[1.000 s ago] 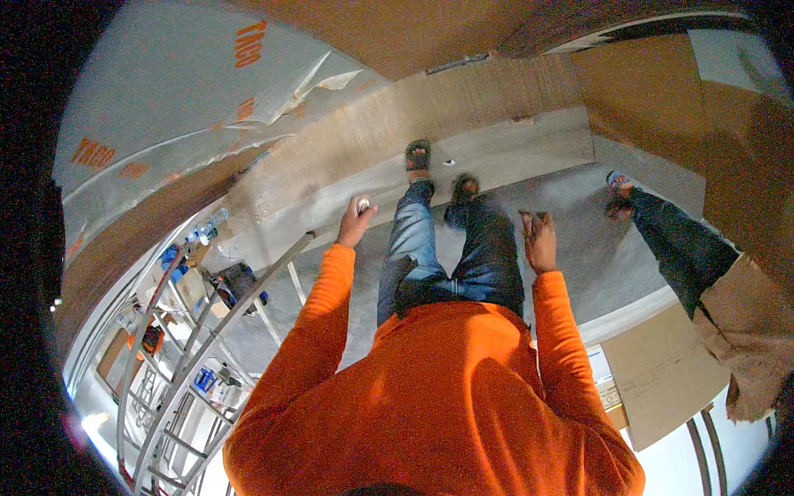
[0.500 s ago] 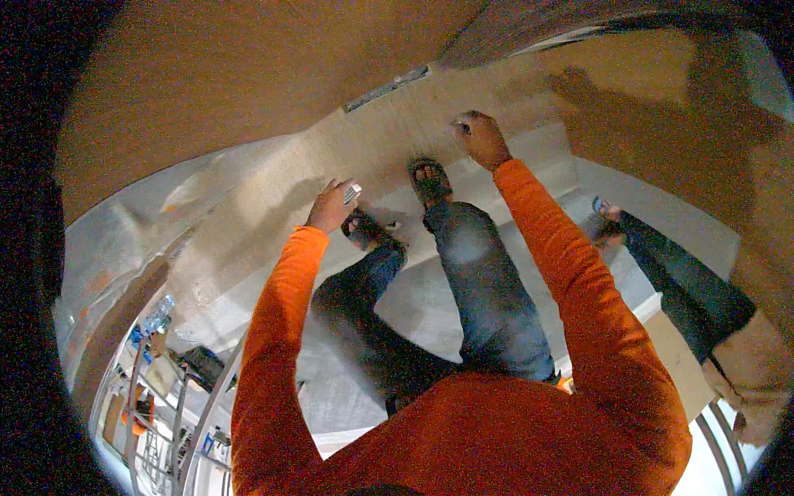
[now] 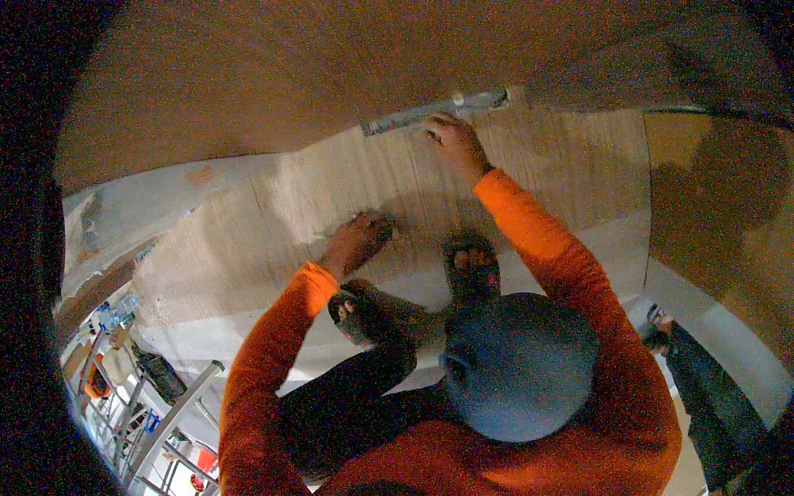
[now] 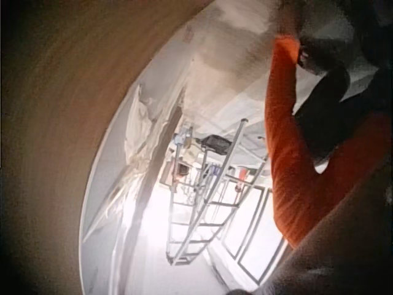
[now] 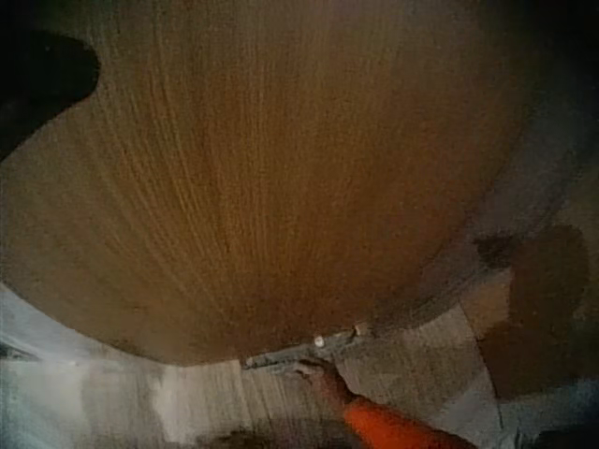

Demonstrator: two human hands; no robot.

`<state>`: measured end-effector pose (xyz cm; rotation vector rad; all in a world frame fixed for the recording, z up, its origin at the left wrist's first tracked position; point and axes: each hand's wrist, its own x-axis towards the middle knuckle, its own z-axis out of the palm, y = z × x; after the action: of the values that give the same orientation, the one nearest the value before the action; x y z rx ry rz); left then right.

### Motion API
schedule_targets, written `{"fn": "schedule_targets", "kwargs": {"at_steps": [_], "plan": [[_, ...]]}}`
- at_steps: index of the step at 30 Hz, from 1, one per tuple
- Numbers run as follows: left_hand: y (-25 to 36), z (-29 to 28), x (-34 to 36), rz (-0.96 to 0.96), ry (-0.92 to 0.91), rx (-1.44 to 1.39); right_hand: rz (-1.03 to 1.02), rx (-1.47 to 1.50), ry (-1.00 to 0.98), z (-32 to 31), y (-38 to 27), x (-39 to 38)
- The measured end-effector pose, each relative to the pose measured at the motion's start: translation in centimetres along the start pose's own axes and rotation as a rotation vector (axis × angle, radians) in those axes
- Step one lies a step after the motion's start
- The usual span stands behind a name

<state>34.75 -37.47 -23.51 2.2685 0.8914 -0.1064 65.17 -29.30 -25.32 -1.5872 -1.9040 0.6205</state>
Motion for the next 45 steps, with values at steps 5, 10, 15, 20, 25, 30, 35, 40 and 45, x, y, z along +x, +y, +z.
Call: {"fn": "schedule_targets", "kwargs": {"at_steps": [5, 10, 15, 20, 25, 30, 35, 40, 45], "plan": [[-0.4, 4.3, -0.6, 0.070, 0.283, 0.246, 0.036, 0.071, -0.065, 2.5, -1.8, 2.7], [0.7, 2.3, 0.9, -0.079, 0.136, -0.048, 0.046, 0.023, -0.144, 2.7, -1.6, 3.3], [-1.6, 0.7, 2.9, -0.193, 0.415, -0.106, 0.079, -0.030, -0.211, 4.2, -1.8, 4.3], [-1.1, -1.0, 5.5, -0.471, 0.347, -0.376, 0.060, 0.113, -0.159, 4.8, -0.7, 3.1], [-2.2, -0.4, 5.8, -0.554, 0.455, -0.352, 0.041, 0.093, -0.166, 4.4, -2.7, 4.3], [-2.1, -0.2, 6.7, -0.526, 0.492, -0.321, 0.012, 0.072, -0.134, 4.8, -1.4, 4.2], [-1.2, -0.4, 6.0, -0.552, 0.529, -0.336, -0.091, -0.040, -0.201, 4.4, -1.0, 3.7], [-1.2, -0.4, 5.5, -0.524, 0.536, -0.398, -0.229, -0.169, -0.107, 4.0, 0.8, 2.4], [-0.5, 0.2, 4.0, -0.525, 0.629, -0.393, -0.072, -0.127, -0.134, 2.3, 0.8, 1.8]]}}
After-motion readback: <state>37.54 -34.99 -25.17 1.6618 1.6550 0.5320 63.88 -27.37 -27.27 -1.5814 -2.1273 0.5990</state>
